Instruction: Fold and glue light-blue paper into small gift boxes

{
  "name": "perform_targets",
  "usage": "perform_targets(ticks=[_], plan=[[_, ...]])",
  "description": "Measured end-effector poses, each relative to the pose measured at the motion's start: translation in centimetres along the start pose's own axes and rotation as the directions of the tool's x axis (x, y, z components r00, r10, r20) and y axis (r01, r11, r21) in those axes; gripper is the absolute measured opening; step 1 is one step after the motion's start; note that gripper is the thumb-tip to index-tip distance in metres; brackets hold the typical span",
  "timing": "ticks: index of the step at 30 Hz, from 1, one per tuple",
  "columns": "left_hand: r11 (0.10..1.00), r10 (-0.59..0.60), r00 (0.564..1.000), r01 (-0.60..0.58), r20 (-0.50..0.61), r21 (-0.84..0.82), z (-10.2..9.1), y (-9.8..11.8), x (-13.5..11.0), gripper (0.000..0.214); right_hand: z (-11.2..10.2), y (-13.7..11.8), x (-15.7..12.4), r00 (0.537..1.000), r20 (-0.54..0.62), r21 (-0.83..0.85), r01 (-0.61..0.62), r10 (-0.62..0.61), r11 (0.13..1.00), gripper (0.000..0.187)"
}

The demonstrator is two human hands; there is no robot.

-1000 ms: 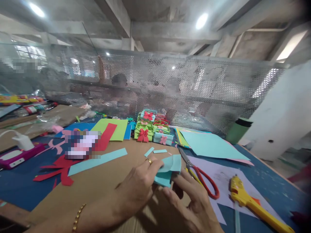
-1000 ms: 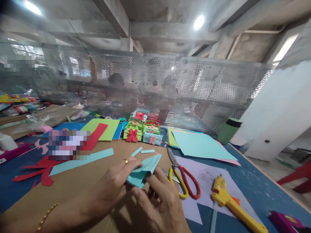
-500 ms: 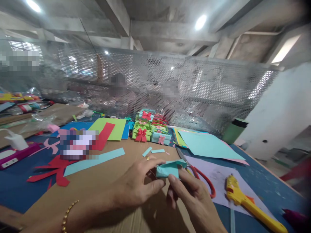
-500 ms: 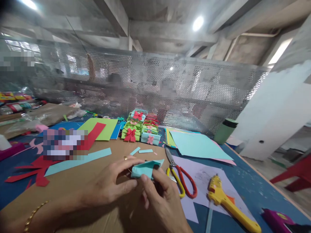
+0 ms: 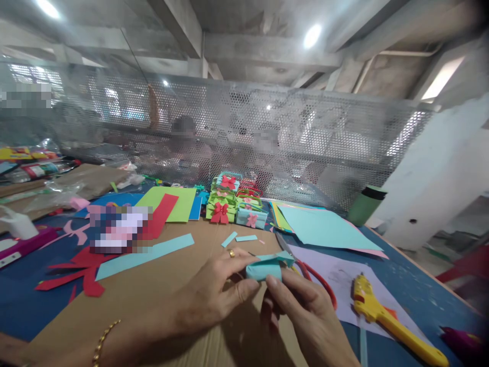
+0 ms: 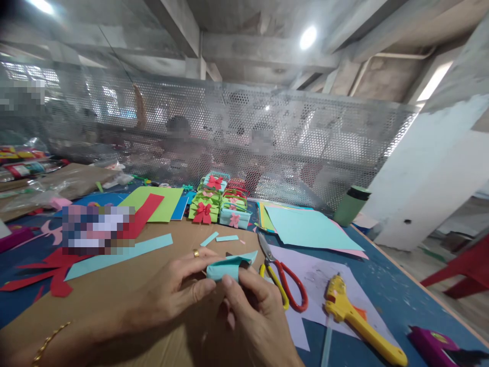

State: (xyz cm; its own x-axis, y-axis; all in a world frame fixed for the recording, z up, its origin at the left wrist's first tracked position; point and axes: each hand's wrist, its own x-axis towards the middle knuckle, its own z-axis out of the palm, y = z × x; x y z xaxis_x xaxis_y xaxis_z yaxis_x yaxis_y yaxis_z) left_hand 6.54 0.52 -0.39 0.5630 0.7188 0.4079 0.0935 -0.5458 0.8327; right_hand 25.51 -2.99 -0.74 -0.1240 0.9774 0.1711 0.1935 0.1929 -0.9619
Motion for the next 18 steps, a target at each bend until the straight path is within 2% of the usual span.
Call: perform_targets(ticks=[8,14,18], plan=[[0.999,0.016,1.0,-0.016,-0.006,-0.027,0.16,0.09,0.04,0.035,-0.26,0.18,0.38,0.999,0.025,-0.015,-0.045,0.045,0.999,0.051],[0.999,0.025,1.0,-0.025,-0.019,-0.02,0.37,-0.45,-0.05,0.033,-0.34,0.36,0.74,0.985,0.073,0.17,-0.165,0.154,0.972,0.047],[1.0,0.015,1.0,-0.016,-0.022,-0.012,0.42,-0.4,-0.02,0.032,-0.41,0.47,0.81,0.974,0.099,0.23,-0.22,0.202,0.948,0.043]])
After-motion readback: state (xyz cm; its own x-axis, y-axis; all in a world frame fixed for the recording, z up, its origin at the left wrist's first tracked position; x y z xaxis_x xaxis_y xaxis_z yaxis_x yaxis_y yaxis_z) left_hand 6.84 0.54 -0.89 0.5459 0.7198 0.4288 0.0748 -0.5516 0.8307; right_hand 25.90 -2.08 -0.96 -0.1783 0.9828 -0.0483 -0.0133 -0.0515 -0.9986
